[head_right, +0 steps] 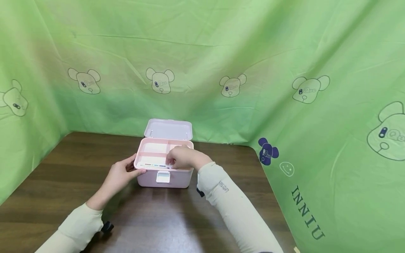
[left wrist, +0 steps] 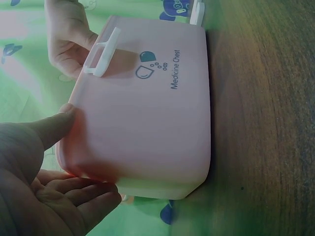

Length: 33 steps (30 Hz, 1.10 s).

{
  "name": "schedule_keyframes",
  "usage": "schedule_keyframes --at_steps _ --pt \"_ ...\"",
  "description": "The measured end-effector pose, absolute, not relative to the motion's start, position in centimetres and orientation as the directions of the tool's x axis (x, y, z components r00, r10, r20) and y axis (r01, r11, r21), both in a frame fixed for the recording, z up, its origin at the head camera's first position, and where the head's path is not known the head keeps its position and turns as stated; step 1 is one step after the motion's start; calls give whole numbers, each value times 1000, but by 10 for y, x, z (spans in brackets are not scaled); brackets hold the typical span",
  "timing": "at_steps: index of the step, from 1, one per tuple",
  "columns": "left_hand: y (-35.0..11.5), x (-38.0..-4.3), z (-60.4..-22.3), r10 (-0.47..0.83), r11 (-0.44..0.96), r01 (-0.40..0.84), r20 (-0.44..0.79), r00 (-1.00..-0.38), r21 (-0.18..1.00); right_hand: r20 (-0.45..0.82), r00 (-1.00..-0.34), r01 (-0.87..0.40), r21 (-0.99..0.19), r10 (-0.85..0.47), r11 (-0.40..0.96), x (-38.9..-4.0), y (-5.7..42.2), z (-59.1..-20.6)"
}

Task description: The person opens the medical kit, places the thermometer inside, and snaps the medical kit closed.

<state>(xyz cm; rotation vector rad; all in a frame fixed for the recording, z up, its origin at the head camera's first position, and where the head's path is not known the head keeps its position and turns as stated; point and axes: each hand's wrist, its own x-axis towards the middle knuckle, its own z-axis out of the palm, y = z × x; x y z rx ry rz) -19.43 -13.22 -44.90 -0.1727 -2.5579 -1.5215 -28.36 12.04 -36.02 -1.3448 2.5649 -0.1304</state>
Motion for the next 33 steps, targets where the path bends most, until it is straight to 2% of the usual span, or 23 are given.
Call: schedule_keyframes --at_steps 8,13,19,25,33 --pt "-132 -195 -450 13 490 177 196 -981 854 -126 -550 -791 -240 -826 563 -282 126 -363" --pt "-132 -195 -449 14 493 157 173 -985 856 12 -592 -784 -240 -806 572 -277 142 -362" --pt "-133 -195 -447 12 486 152 168 -986 861 246 -692 -722 -229 -679 653 -263 167 -363" --pt "-133 -195 -447 11 479 154 170 -985 864 403 -703 -688 -172 -587 705 -244 193 -375" --pt "-133 -194 -452 13 499 167 185 -983 850 488 -793 -552 -319 -365 771 -219 222 -404"
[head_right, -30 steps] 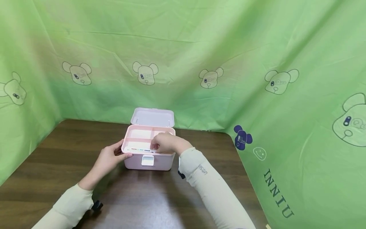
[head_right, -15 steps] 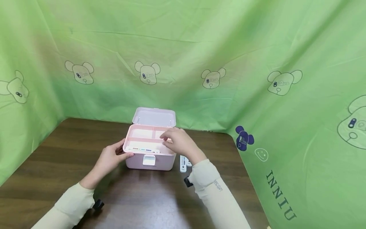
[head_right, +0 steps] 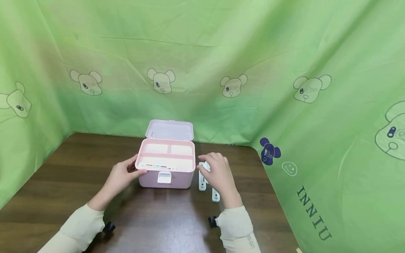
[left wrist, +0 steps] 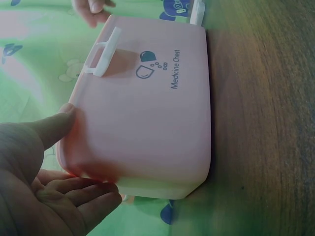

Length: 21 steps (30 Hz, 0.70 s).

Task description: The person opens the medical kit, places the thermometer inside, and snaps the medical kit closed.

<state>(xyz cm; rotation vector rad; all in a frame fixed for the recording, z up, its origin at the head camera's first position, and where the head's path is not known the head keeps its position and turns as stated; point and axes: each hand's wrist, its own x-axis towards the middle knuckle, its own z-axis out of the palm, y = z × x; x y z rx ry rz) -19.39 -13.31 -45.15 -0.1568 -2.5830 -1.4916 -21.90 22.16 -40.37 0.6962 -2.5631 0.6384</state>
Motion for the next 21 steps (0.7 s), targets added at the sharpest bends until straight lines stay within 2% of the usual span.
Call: schedule_keyframes --at_steps 5,12,17,21 --pt "-133 -193 -454 11 490 168 186 -982 856 478 -850 -448 -430 -223 784 -207 239 -418" --pt "-135 -193 -454 6 481 169 190 -982 860 311 -948 -236 -524 -74 819 -204 257 -437" --pt "-135 -193 -453 8 484 167 186 -983 859 282 -957 -125 -625 73 770 -198 260 -454" --pt "-135 -193 -452 17 480 178 194 -981 859 264 -950 -49 -655 168 754 -193 262 -469"
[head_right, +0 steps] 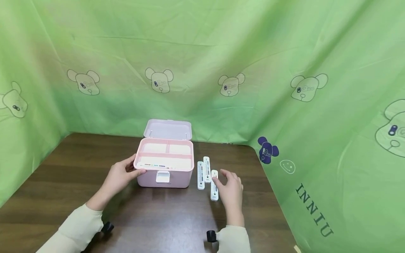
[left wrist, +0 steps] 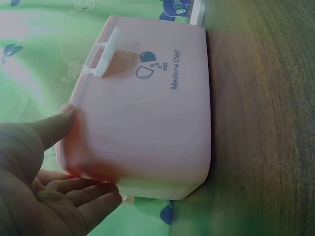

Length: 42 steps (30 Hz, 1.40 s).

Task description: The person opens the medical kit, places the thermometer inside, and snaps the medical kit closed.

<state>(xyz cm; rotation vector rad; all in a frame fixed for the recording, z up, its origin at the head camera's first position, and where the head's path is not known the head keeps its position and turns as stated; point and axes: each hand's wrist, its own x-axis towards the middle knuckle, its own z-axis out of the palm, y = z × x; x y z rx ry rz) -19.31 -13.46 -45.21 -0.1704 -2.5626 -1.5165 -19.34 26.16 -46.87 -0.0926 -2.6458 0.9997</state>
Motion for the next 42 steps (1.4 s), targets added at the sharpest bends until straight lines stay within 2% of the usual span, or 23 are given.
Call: schedule_keyframes --at_steps 9,17,24,32,42 --pt "-137 -195 -447 13 480 192 212 -977 856 151 -957 99 -628 246 772 -198 257 -493" --pt "-137 -196 -447 13 496 180 200 -980 849 136 -930 181 -641 343 746 -196 248 -502" --pt "-135 -198 -445 25 511 188 205 -979 839 92 -938 206 -630 335 748 -194 252 -510" --pt "-132 -196 -450 28 503 181 194 -981 845 46 -951 232 -550 307 802 -185 257 -515" --pt "-134 -194 -454 8 493 165 186 -983 854 -5 -972 210 -458 234 864 -172 248 -501"
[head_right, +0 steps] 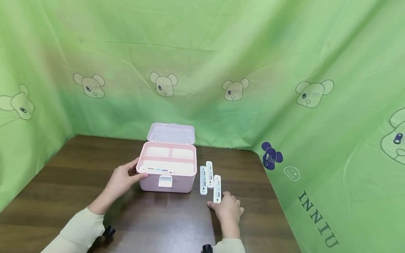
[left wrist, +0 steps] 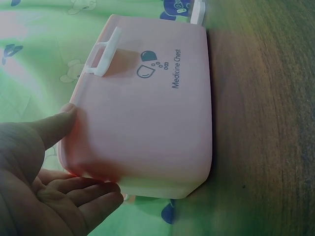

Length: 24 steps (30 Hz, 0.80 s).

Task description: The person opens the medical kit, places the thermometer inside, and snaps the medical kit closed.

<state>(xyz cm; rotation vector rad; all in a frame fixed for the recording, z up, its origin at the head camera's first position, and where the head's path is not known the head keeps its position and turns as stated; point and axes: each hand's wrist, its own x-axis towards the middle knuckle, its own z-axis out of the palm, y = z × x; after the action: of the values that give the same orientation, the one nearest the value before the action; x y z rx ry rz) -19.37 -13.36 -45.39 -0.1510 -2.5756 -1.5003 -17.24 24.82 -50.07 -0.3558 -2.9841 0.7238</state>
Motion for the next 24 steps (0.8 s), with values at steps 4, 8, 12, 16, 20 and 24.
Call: schedule_keyframes --at_steps 4,8,12,16,20,24 --pt "-134 -193 -453 8 499 163 183 -983 851 -17 -969 227 -463 247 857 -169 247 -495" --pt "-135 -192 -453 10 509 163 184 -983 845 -15 -963 245 -470 270 848 -170 247 -494" --pt "-135 -191 -453 9 509 160 181 -983 846 -5 -960 248 -474 279 845 -173 249 -497" --pt "-134 -191 -453 10 504 162 182 -983 849 28 -958 233 -504 285 832 -177 252 -501" --pt "-134 -192 -453 15 503 167 184 -983 848 50 -951 232 -542 306 808 -181 255 -507" --pt "-134 -192 -452 21 508 175 192 -981 843 37 -937 255 -606 346 753 -183 258 -513"
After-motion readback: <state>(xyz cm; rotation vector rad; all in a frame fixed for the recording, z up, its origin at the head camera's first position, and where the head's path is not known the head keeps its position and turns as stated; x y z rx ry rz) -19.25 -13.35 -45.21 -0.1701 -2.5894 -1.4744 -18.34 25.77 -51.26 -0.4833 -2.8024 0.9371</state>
